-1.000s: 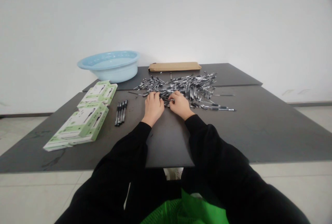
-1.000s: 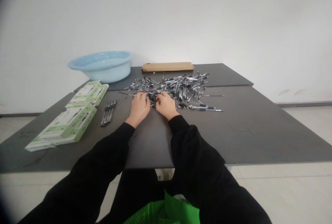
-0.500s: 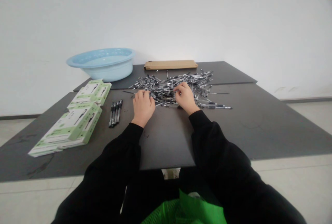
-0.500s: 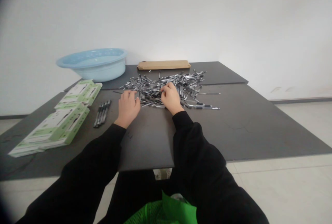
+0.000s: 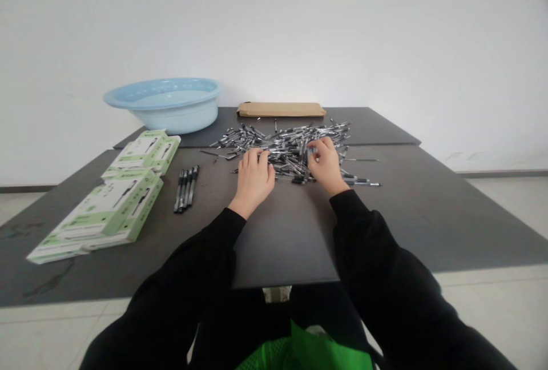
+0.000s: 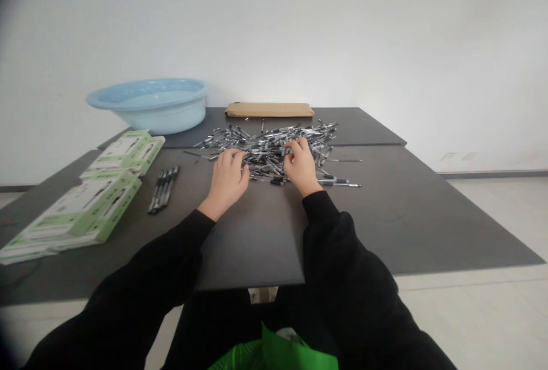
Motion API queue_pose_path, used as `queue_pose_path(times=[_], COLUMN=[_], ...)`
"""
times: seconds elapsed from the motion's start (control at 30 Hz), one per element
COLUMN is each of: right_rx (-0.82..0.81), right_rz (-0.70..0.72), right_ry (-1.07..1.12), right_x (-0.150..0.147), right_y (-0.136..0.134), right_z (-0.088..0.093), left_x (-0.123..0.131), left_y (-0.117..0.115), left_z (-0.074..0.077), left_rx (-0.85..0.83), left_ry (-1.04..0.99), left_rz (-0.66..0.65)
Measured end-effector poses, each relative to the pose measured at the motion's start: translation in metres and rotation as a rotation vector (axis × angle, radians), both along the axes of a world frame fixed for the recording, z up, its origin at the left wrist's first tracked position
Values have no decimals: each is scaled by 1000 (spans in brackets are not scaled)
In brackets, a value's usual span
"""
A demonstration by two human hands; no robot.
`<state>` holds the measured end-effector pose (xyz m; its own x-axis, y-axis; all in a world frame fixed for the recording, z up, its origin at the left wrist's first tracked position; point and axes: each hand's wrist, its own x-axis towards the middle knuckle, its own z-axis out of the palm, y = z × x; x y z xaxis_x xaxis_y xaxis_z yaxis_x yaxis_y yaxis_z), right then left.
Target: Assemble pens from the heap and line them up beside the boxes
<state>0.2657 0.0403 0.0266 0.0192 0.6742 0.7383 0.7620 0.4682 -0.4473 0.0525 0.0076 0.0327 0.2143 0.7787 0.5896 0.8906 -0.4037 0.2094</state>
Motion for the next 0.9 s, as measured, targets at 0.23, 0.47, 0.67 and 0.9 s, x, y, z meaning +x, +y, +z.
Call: queue_pose_path(times=[0.23, 0.47, 0.67, 0.9], right_rx=[2, 22, -26, -105], right_rz=[-120, -263, -327, -258], right_ry=[-9, -35, -47, -129], right_x=[56, 108, 142, 166], right_y=[-21, -44, -63, -78], right_z=[1, -5, -13, -25], left_x=[4, 16, 48, 81], left_y=[-4, 0, -2, -4], left_z=[-3, -4, -1, -3], left_rx=[-14, -11, 13, 2], left_ry=[26, 13, -15, -13], left_rz=[-31, -62, -93, -123])
